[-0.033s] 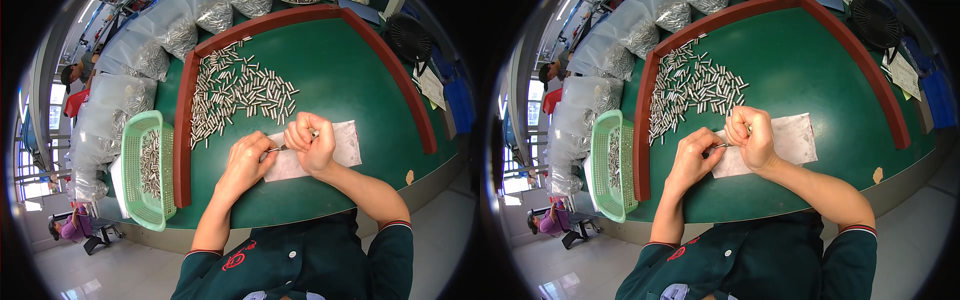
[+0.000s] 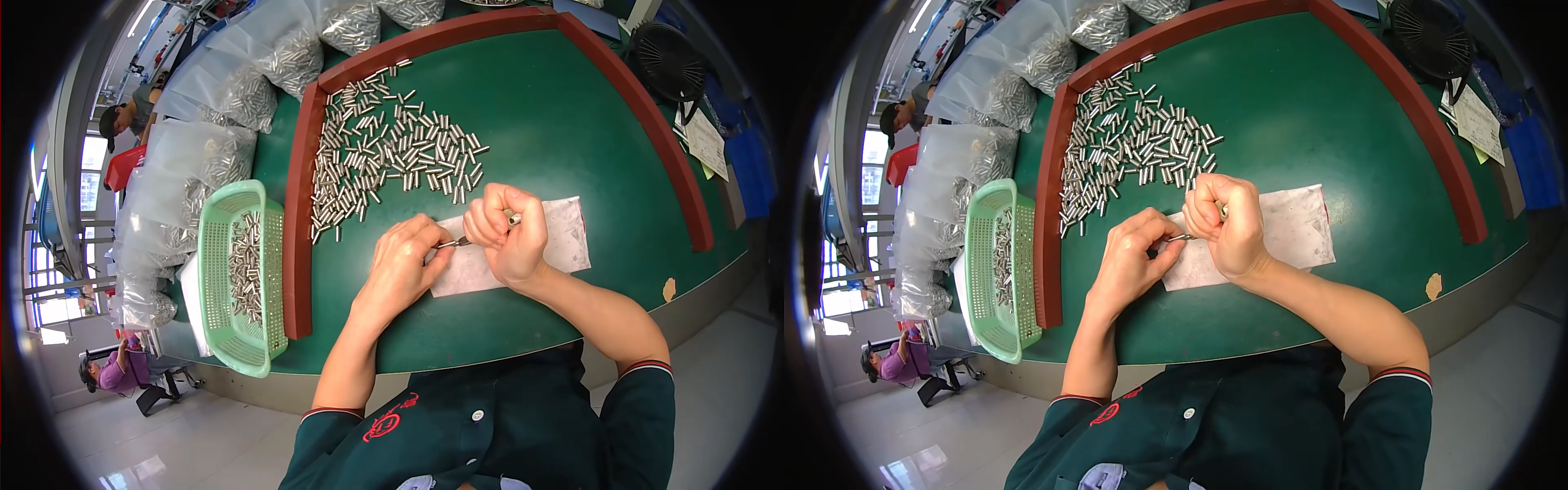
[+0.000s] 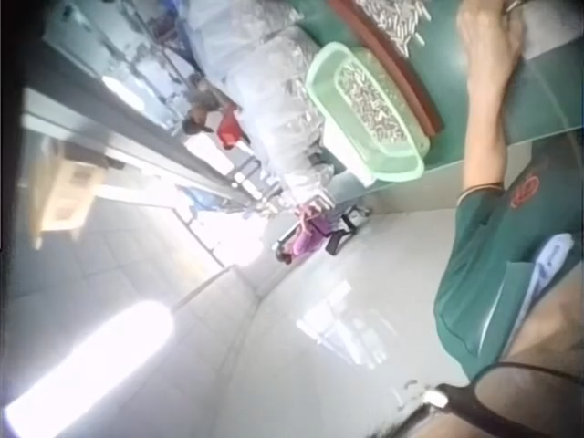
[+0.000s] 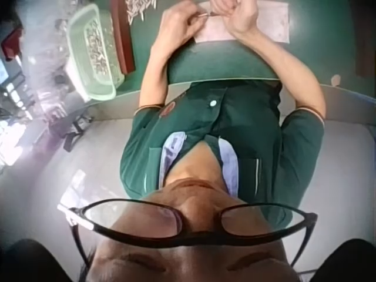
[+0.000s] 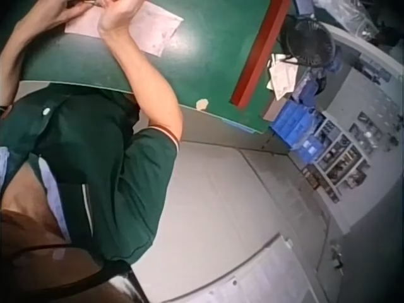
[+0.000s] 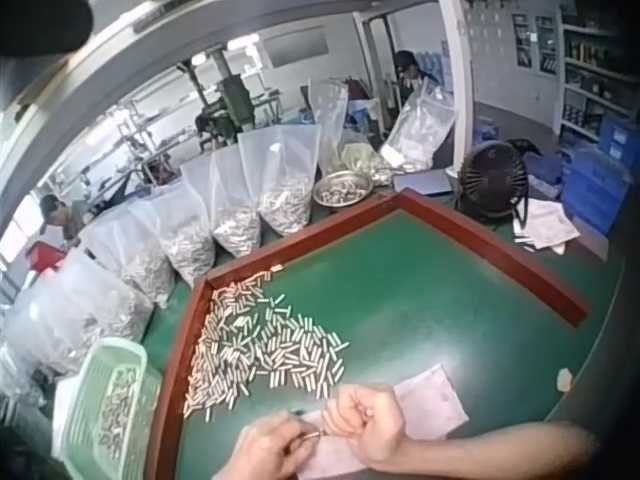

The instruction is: Manual assembly and inspection of small metal pins and terminal components at a factory workbench.

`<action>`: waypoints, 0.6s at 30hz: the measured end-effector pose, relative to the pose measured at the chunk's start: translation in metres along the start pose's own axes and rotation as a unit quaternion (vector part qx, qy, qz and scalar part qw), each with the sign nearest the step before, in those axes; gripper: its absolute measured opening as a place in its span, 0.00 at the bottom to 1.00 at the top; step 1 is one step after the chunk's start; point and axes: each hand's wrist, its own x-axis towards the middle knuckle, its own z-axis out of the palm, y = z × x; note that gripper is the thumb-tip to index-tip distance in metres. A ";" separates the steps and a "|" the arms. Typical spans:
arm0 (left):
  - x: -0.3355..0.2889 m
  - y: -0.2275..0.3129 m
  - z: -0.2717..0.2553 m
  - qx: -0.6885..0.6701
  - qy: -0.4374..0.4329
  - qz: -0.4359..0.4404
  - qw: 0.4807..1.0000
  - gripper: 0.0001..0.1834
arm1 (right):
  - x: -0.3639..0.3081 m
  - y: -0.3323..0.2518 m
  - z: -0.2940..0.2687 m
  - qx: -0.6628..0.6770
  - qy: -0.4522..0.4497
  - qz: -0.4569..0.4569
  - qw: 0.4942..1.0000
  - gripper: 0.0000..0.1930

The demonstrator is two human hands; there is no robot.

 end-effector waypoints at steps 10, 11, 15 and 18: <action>0.001 0.003 0.001 0.000 0.003 0.000 1.000 0.05 | -0.003 0.005 0.005 -0.039 -0.013 -0.029 0.999 0.19; 0.002 0.004 0.000 -0.004 0.002 -0.002 1.000 0.04 | -0.004 0.007 0.004 -0.059 -0.013 -0.034 0.998 0.19; 0.001 0.005 0.000 0.001 0.007 0.003 1.000 0.04 | -0.005 0.009 0.006 -0.081 -0.010 -0.043 0.996 0.19; 0.001 0.006 0.001 -0.002 0.009 -0.001 1.000 0.04 | -0.003 0.010 0.004 -0.088 -0.003 -0.052 0.995 0.19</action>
